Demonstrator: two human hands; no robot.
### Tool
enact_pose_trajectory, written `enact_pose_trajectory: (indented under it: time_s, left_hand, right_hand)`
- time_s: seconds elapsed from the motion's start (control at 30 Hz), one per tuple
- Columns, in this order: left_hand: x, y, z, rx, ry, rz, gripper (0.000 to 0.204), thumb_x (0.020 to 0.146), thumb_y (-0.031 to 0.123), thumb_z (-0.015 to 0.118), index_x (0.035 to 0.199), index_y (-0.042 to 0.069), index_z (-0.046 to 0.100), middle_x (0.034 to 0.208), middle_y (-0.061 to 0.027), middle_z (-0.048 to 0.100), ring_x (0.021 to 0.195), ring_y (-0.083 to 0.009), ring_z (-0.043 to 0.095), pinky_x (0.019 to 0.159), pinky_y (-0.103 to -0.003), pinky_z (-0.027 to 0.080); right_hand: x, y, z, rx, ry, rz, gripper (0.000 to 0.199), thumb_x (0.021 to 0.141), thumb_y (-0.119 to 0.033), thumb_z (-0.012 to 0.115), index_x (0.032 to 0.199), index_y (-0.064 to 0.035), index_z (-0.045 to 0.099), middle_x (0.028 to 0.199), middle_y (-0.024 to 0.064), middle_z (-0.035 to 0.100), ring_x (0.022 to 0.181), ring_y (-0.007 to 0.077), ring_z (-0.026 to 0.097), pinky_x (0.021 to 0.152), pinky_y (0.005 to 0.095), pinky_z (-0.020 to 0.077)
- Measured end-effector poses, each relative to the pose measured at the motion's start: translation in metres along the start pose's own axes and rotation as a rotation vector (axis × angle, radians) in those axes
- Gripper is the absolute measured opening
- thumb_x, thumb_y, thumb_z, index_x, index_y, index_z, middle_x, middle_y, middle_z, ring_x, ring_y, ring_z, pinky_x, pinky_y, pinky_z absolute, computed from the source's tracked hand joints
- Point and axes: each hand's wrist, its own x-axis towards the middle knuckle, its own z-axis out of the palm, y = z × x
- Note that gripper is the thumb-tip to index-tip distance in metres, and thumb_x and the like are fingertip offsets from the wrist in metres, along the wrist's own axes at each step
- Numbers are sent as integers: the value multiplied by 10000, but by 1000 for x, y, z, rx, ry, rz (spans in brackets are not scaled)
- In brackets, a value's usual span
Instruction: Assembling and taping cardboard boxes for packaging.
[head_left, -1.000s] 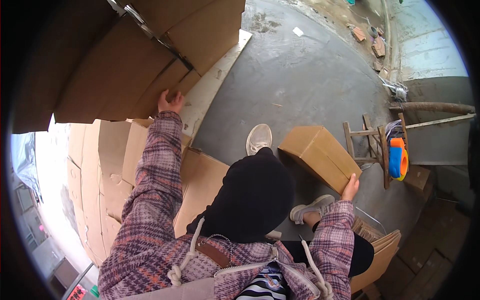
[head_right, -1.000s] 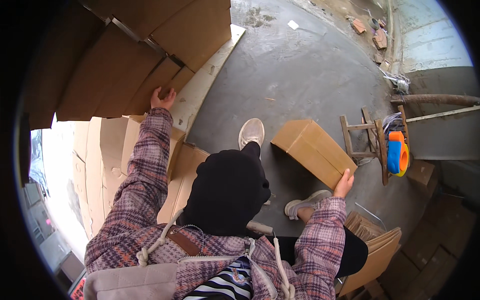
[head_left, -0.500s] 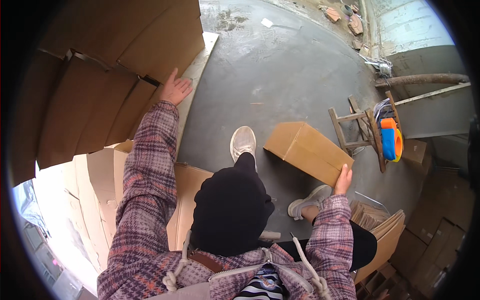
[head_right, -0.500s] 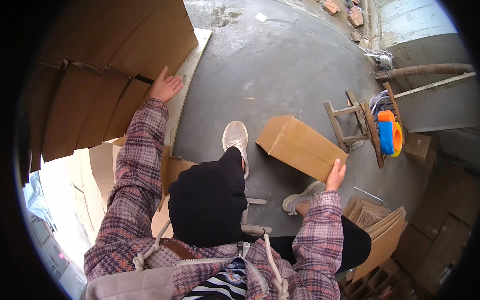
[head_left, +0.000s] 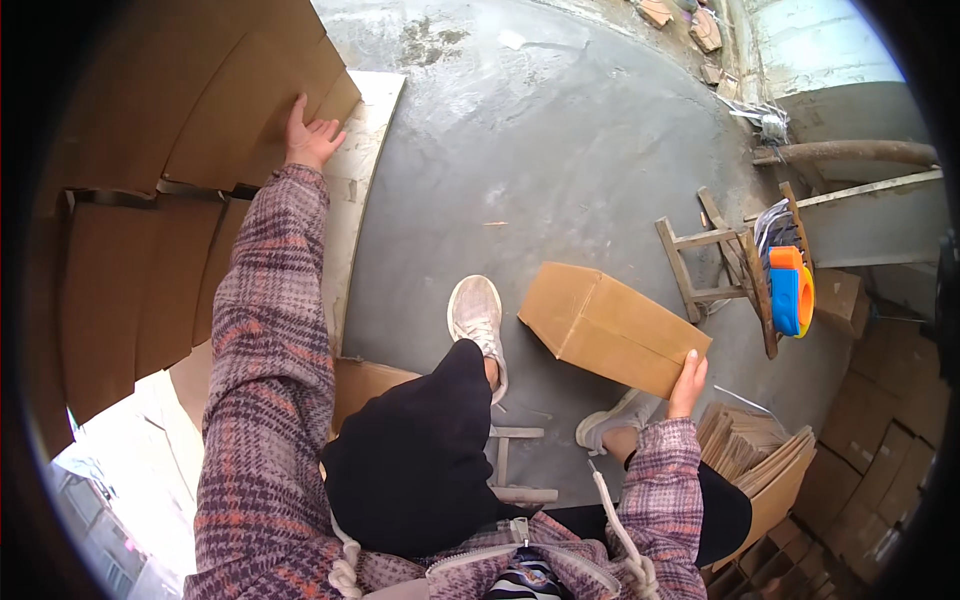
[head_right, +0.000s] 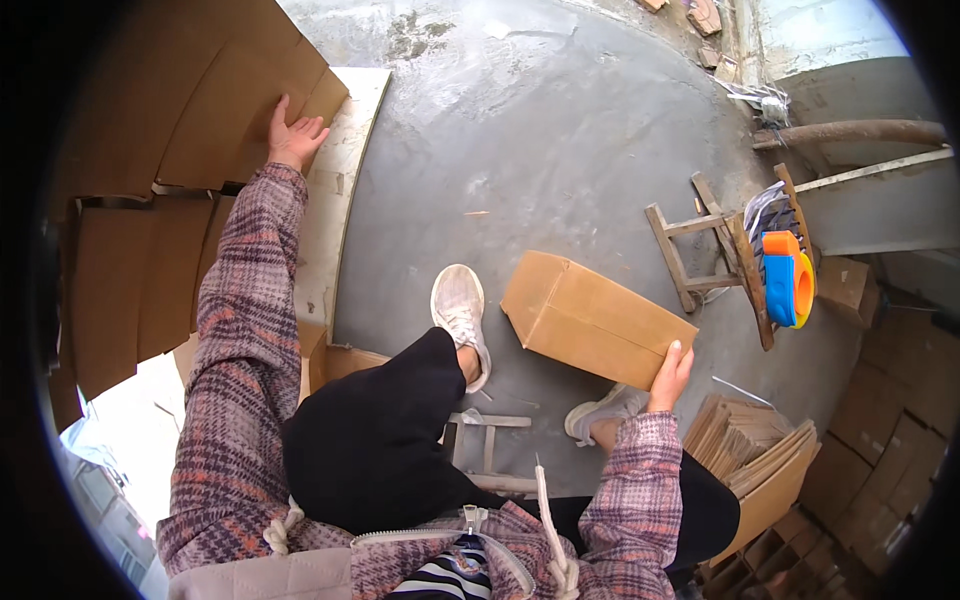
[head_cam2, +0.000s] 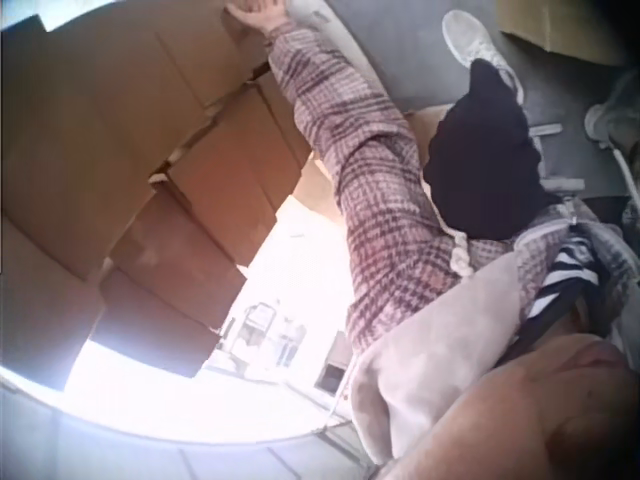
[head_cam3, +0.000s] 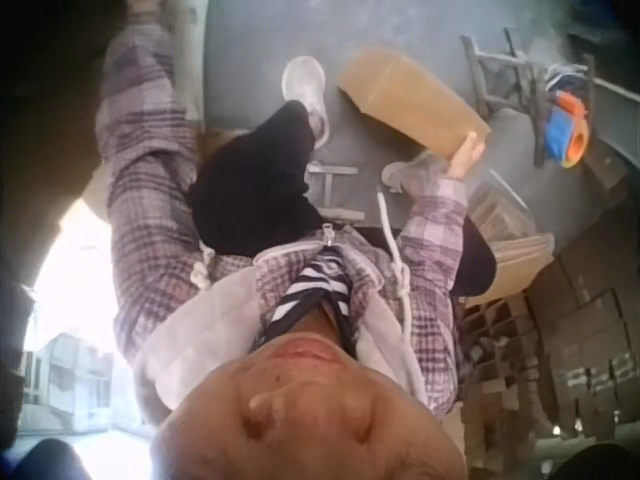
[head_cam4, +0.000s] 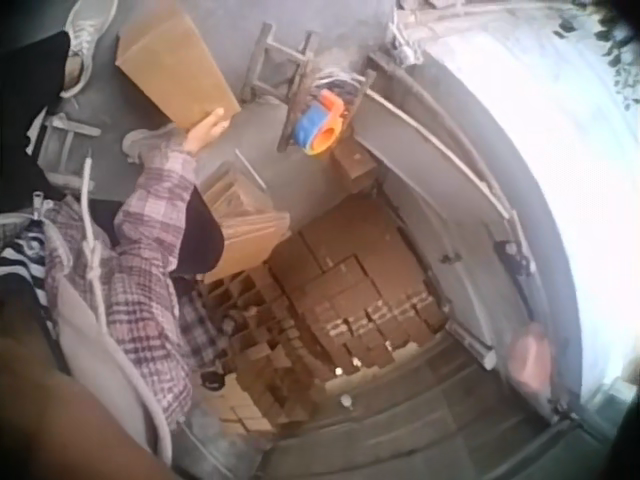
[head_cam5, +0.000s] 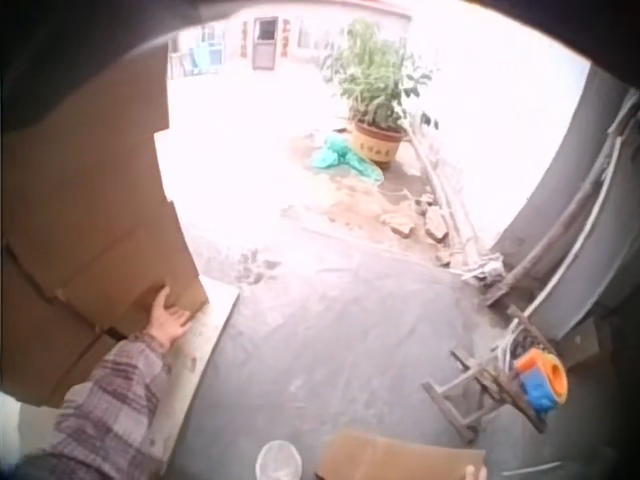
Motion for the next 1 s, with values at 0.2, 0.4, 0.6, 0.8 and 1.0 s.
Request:
enact_pose_trajectory:
  time_s: [0.2,0.4,0.6,0.8,1.0]
  left_hand:
    - [16,32,-13,-74,27,-1,1084,711,460,730,1426,-22,73,1495,-137,121,1386,-261,161,1105,-462,156]
    - [27,49,-22,-28,43,18,1073,726,526,679,1420,-39,87,1495,-154,125,1385,-275,168,1108,-456,154]
    - [31,63,-31,74,77,27,1012,736,534,672,1386,-67,184,1426,-167,243,1329,-275,274,1078,-466,228]
    - [31,70,-43,206,136,67,917,747,539,654,1342,-64,305,1356,-147,342,1286,-264,328,1063,-466,253]
    - [-4,48,-75,545,168,97,795,807,486,623,1380,28,316,1374,-123,376,1221,-243,420,1011,-448,318]
  right_hand:
    - [4,-4,4,1,-27,33,462,957,-323,449,1255,29,448,1176,121,545,1051,198,508,918,309,384]
    - [5,-11,2,37,-21,44,448,963,-319,437,1255,21,447,1166,111,544,1037,186,505,913,305,384]
    - [3,-14,2,36,-24,44,434,967,-311,429,1251,16,452,1155,102,543,1020,178,501,909,302,382]
    - [2,-15,3,17,-19,46,430,966,-313,430,1242,16,461,1153,100,544,1024,180,498,909,303,382]
    - [0,-17,4,-8,5,54,452,961,-334,430,1239,21,464,1150,114,545,1028,193,497,911,309,380]
